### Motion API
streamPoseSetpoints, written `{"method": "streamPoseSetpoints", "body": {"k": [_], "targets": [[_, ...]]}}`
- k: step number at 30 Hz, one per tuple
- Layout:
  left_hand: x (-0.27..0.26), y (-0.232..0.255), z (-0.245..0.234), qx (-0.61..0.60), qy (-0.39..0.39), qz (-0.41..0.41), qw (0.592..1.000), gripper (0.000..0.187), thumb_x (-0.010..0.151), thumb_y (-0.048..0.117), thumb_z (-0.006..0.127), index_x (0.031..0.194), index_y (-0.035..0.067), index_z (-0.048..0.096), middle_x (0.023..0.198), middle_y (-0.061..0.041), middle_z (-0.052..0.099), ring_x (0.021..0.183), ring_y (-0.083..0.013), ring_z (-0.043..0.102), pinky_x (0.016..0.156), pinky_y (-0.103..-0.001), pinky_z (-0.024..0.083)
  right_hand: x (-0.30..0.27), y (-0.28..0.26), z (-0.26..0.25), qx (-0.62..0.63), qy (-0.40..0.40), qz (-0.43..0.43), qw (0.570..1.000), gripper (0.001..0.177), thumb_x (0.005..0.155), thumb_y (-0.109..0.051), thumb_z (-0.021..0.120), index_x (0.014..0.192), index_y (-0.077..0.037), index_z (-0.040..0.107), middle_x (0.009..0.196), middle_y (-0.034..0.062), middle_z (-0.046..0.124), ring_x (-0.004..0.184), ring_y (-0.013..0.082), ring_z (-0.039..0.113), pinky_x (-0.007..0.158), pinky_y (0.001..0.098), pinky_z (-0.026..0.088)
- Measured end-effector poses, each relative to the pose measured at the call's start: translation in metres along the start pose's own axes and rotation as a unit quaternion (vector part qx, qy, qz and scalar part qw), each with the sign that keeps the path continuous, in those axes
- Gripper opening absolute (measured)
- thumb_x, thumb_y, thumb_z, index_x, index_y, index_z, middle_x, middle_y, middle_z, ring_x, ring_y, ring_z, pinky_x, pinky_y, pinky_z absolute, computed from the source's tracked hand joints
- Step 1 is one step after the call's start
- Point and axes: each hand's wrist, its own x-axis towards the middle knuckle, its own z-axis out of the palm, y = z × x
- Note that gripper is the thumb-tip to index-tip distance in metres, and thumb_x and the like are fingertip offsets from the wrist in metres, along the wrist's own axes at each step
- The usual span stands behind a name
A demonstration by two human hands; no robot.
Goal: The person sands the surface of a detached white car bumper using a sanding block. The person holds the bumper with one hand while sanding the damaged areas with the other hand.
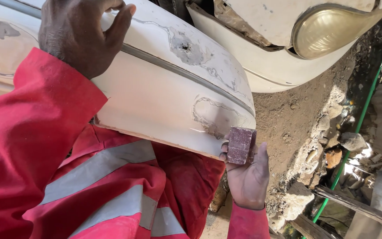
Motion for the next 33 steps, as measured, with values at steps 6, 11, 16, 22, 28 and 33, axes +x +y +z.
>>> {"method": "streamPoseSetpoints", "body": {"k": [6,11,16,22,28,33], "targets": [[0.002,0.002,-0.001,-0.013,-0.020,-0.019,1.000,0.026,0.134,0.028,0.083,0.116,0.010,0.089,0.086,-0.012,0.070,0.073,-0.0399,0.063,0.061,-0.054,0.045,-0.002,0.008,0.005,-0.053,0.034,-0.038,0.997,0.048,0.101,-0.021,0.076,0.138,0.008,0.068,0.120,0.0284,0.077,0.094,0.0344,0.075,0.077,0.0407,0.060],[0.003,0.003,-0.001,-0.010,0.000,0.003,1.000,0.023,0.133,0.023,0.086,0.117,0.007,0.091,0.091,-0.011,0.076,0.074,-0.0370,0.066,0.061,-0.051,0.048,0.000,0.016,0.008,-0.402,0.012,-0.294,0.867,0.016,0.114,-0.010,0.063,0.128,-0.002,0.066,0.125,0.0197,0.076,0.075,0.0173,0.062,0.060,0.0307,0.053],[0.007,0.004,-0.004,-0.040,-0.020,-0.018,0.999,0.029,0.131,0.025,0.084,0.109,0.008,0.089,0.078,-0.010,0.072,0.066,-0.0364,0.064,0.059,-0.052,0.047,0.016,0.023,0.010,-0.583,-0.126,-0.508,0.621,0.029,0.116,-0.001,0.067,0.142,-0.013,0.072,0.140,0.0189,0.069,0.119,0.0288,0.083,0.098,0.0337,0.078],[0.006,0.005,-0.004,-0.047,0.004,0.003,0.999,0.028,0.130,0.021,0.085,0.107,0.006,0.087,0.084,-0.008,0.072,0.073,-0.0340,0.065,0.060,-0.050,0.047,0.023,0.014,0.014,-0.666,-0.172,-0.543,0.482,0.027,0.112,0.009,0.071,0.134,-0.006,0.076,0.134,0.0176,0.069,0.119,0.0377,0.074,0.099,0.0481,0.071],[0.006,0.005,-0.002,-0.036,0.004,0.000,0.999,0.026,0.132,0.023,0.088,0.112,0.007,0.090,0.085,-0.010,0.071,0.076,-0.0351,0.066,0.061,-0.051,0.048,0.026,0.014,0.015,-0.677,-0.181,-0.540,0.467,0.038,0.111,0.016,0.070,0.141,-0.007,0.073,0.133,0.0174,0.068,0.118,0.0377,0.074,0.100,0.0485,0.072],[0.010,0.006,-0.005,-0.032,0.000,0.018,0.999,0.028,0.131,0.021,0.082,0.106,0.007,0.083,0.093,-0.007,0.074,0.089,-0.0375,0.068,0.085,-0.050,0.051,0.028,0.020,0.037,-0.666,-0.179,-0.536,0.488,0.036,0.110,0.014,0.074,0.139,-0.008,0.072,0.131,0.0190,0.068,0.118,0.0383,0.073,0.094,0.0454,0.072]]}}
